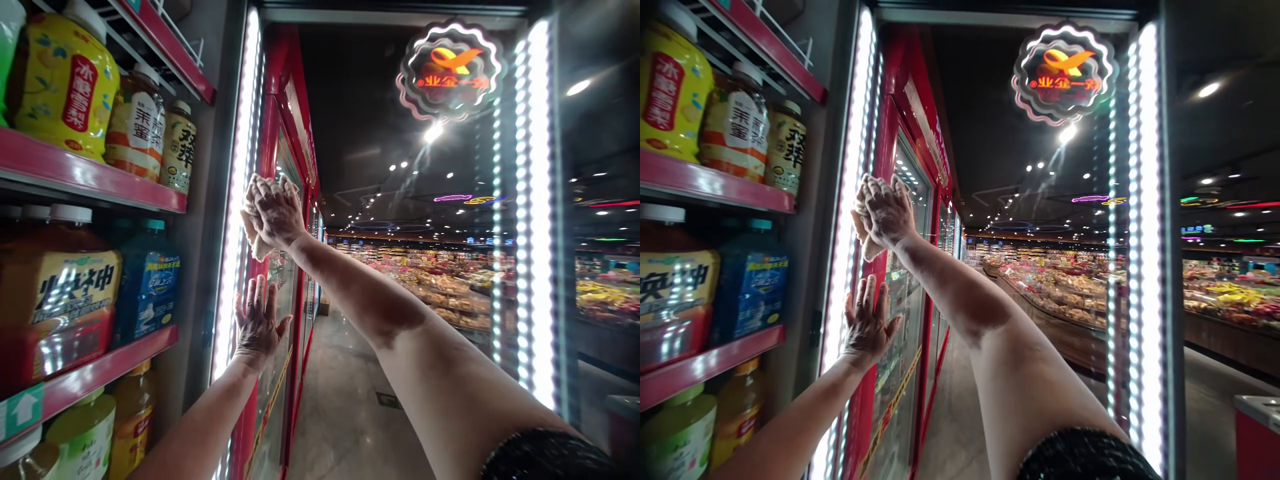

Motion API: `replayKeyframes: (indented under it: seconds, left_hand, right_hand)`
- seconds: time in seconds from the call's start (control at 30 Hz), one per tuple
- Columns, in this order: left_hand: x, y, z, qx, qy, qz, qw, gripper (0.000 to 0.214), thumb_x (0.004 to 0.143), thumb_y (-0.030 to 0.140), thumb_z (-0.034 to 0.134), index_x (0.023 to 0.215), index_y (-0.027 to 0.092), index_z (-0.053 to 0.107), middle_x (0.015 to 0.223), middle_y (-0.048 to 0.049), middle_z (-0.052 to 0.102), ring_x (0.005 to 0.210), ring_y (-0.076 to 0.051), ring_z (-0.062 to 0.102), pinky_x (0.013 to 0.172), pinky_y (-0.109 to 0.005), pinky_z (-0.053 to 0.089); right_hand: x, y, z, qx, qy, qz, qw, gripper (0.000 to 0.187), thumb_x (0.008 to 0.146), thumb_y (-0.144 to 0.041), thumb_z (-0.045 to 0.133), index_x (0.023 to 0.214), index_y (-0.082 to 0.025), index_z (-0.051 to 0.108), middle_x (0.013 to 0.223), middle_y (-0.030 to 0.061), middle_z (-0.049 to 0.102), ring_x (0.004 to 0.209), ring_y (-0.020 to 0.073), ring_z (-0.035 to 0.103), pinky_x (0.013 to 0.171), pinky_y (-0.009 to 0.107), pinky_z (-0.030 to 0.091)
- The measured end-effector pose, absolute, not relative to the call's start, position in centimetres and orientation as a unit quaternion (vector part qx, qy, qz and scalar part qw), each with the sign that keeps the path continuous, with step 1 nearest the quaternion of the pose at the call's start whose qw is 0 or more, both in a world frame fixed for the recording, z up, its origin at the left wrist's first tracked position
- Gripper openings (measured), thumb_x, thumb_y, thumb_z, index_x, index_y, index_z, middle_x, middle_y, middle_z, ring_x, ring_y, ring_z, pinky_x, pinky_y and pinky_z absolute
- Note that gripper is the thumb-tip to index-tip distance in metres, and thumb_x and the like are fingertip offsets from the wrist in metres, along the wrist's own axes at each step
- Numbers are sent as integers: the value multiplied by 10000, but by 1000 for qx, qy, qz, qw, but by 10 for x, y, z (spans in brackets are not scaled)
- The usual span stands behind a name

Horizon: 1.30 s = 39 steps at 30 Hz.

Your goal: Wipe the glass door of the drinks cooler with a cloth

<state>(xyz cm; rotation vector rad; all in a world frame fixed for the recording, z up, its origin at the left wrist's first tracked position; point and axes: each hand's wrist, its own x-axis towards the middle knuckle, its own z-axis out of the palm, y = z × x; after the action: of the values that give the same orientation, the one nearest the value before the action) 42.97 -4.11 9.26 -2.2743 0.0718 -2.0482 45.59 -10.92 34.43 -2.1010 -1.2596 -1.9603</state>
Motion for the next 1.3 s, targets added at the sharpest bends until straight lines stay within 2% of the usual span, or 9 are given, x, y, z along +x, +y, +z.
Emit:
replayKeyframes:
  seconds: [0.13, 0.27, 0.43, 0.53, 0.67, 0.8, 1.0, 1.17, 1.3]
  left_hand:
    - [426, -42, 95, -735, 35, -676, 36, 770, 983, 455, 465, 1627, 178, 145, 1620, -228, 293, 1531, -373, 222, 1198, -635, 180]
    - [420, -37, 102, -718, 50, -693, 46, 702, 949, 516, 503, 1545, 182, 341, 1541, -233, 387, 1436, -402, 368, 1142, -635, 286]
    - [407, -16, 151, -723, 69, -685, 56, 480, 958, 517, 471, 1237, 148, 599, 1187, -191, 616, 1107, -344, 598, 941, -523, 489]
    - [406, 1, 205, -710, 103, -692, 77, 456, 990, 388, 427, 1285, 65, 552, 1249, -234, 600, 1204, -343, 563, 1003, -530, 478]
    - [420, 12, 274, -679, 177, -707, 88, 565, 998, 286, 408, 1447, -56, 380, 1538, -331, 328, 1513, -346, 247, 1205, -560, 295]
    - [437, 2, 307, -714, 172, -678, 21, 693, 1028, 383, 367, 1550, -46, 213, 1664, -263, 108, 1573, -316, -1, 1261, -579, 150]
    - [436, -15, 309, -761, 91, -642, -17, 772, 1019, 529, 296, 1611, 58, 142, 1697, -159, 38, 1576, -301, 7, 1275, -547, 45]
    - [434, -14, 307, -761, 86, -643, -8, 788, 1006, 547, 268, 1608, 52, 153, 1695, -168, 46, 1577, -294, 20, 1273, -543, 55]
    - [435, -14, 307, -755, 93, -649, -3, 786, 1008, 553, 258, 1608, 56, 159, 1694, -176, 57, 1576, -296, 35, 1270, -548, 68]
  right_hand:
    - [452, -135, 351, -677, -427, -598, -39, 636, 990, -392, 400, 1583, -186, 298, 1670, 56, 312, 1550, 292, 223, 1296, 566, -35]
    - [452, -160, 356, -690, -361, -627, -5, 649, 987, -384, 415, 1574, -123, 323, 1663, 91, 320, 1548, 304, 224, 1308, 534, 20]
    - [450, -185, 324, -694, -377, -611, -37, 651, 993, -408, 403, 1583, -150, 304, 1672, 93, 297, 1552, 307, 221, 1304, 549, 31]
    - [452, -197, 326, -691, -391, -604, -61, 660, 996, -461, 387, 1582, -168, 305, 1680, 65, 284, 1557, 294, 209, 1301, 538, 32]
    - [459, -203, 352, -694, -354, -626, -30, 664, 993, -499, 392, 1573, -181, 329, 1675, 47, 302, 1569, 287, 163, 1299, 544, -28]
    - [458, -210, 345, -701, -332, -630, -14, 654, 998, -476, 402, 1575, -178, 320, 1676, 49, 298, 1570, 289, 154, 1306, 541, -29]
    - [455, -250, 318, -688, -405, -598, -77, 615, 1017, -486, 359, 1574, -230, 307, 1680, 4, 287, 1565, 275, 171, 1316, 536, 14]
    - [458, -274, 324, -708, -337, -620, -22, 613, 1017, -449, 386, 1573, -197, 331, 1691, 23, 259, 1566, 296, 167, 1317, 542, 63]
    - [458, -289, 300, -693, -359, -622, -63, 616, 1025, -445, 384, 1569, -160, 346, 1691, 60, 252, 1558, 299, 192, 1315, 539, 47]
